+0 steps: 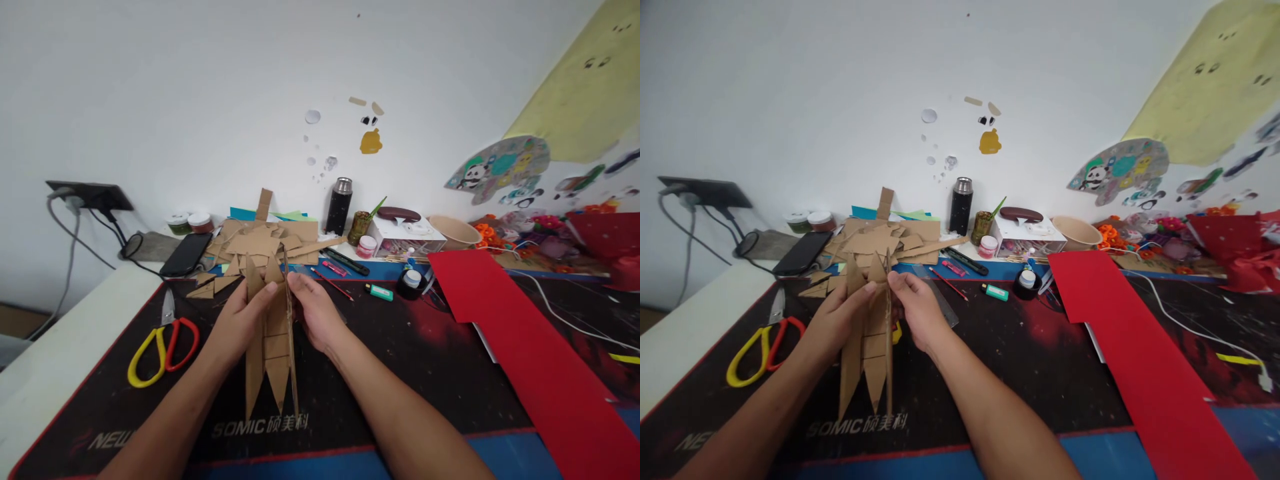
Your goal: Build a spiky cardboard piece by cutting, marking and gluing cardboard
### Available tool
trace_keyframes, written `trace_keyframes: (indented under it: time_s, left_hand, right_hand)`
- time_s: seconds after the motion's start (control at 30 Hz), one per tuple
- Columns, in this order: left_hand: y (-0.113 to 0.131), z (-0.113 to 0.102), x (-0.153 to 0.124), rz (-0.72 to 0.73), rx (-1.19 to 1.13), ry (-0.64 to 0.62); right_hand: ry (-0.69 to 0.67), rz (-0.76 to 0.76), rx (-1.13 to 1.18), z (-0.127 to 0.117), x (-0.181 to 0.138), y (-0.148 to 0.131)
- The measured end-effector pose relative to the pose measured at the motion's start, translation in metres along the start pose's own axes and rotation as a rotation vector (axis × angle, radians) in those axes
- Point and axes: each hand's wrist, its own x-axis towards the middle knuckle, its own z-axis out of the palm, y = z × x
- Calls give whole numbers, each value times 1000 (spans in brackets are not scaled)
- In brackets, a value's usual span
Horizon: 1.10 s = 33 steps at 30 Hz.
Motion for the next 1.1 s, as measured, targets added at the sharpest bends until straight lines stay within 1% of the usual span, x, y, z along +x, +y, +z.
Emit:
trace_keyframes:
  time_s: [0.13, 0.23, 0.37, 0.57, 0.67, 0.83, 1.03, 1.1]
  left_hand:
    - [0, -4, 3, 82, 138, -42]
    - [1, -4, 6, 119, 247, -42]
    - [1, -2, 6, 133, 318, -41]
    - [1, 0, 5, 102, 362, -32]
    - [2, 0, 4, 94, 360, -31]
    - [1, 1, 4, 85, 306, -14]
    - [4, 4, 1, 43, 184, -13]
    - [6, 4, 2, 31, 144, 15]
  right_hand:
    - [10, -41, -7, 0, 1, 1]
    - [39, -88, -64, 1, 1, 1]
    - [66, -114, -128, 2, 0, 0]
    - [80, -130, -145, 2, 1, 0]
    - [85, -142, -163, 2, 1, 1]
    - [86, -115, -188, 3, 0, 0]
    - [81, -103, -168, 3, 0, 4]
    - [67, -90, -152, 3, -1, 5]
